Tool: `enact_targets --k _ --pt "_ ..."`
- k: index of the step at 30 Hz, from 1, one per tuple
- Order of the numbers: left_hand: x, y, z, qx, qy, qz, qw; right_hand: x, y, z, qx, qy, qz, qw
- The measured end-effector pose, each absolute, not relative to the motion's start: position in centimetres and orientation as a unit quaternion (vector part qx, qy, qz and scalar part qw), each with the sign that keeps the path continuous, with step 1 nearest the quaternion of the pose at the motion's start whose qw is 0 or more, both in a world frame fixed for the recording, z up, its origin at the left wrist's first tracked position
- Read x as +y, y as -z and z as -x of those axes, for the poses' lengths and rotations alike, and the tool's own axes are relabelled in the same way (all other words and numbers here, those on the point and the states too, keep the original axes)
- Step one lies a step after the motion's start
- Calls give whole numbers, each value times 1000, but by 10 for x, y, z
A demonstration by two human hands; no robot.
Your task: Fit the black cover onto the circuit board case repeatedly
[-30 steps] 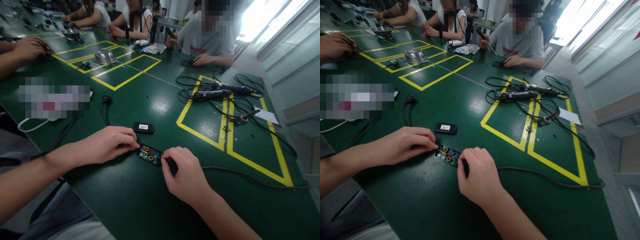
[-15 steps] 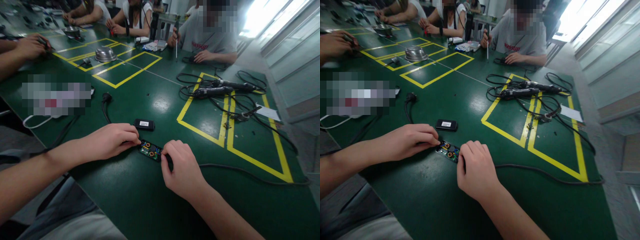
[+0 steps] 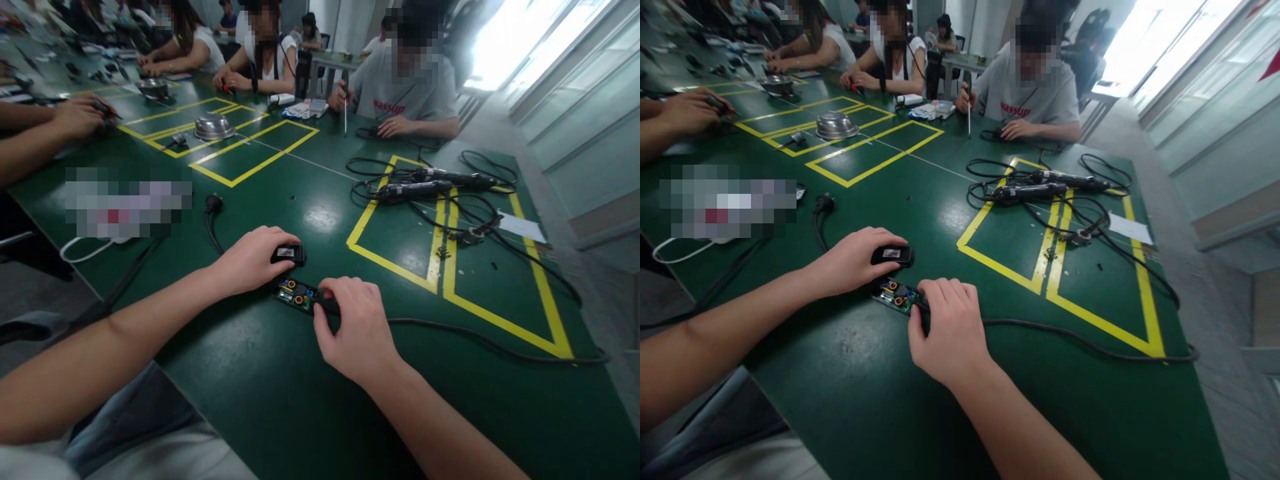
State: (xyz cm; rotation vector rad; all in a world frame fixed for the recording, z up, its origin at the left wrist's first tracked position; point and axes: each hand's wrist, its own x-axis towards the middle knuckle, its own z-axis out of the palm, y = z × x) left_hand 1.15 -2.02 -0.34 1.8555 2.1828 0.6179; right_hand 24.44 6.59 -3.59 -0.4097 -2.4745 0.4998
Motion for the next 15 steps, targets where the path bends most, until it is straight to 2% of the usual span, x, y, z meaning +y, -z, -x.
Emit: enact_targets --k 3,6,10,15 --pt "-29 -2 -17 658 -277 -690 121 64 33 -245 -924 -211 150 283" --pt "-41 -7 -30 593 -290 -738 139 64 31 -246 -916 -220 159 296" --pt "-46 -6 -41 569 -243 -776 120 64 30 -246 -915 -222 154 298" --pt "-43 -4 -37 574 -262 -763 141 66 31 -245 -924 -217 156 274"
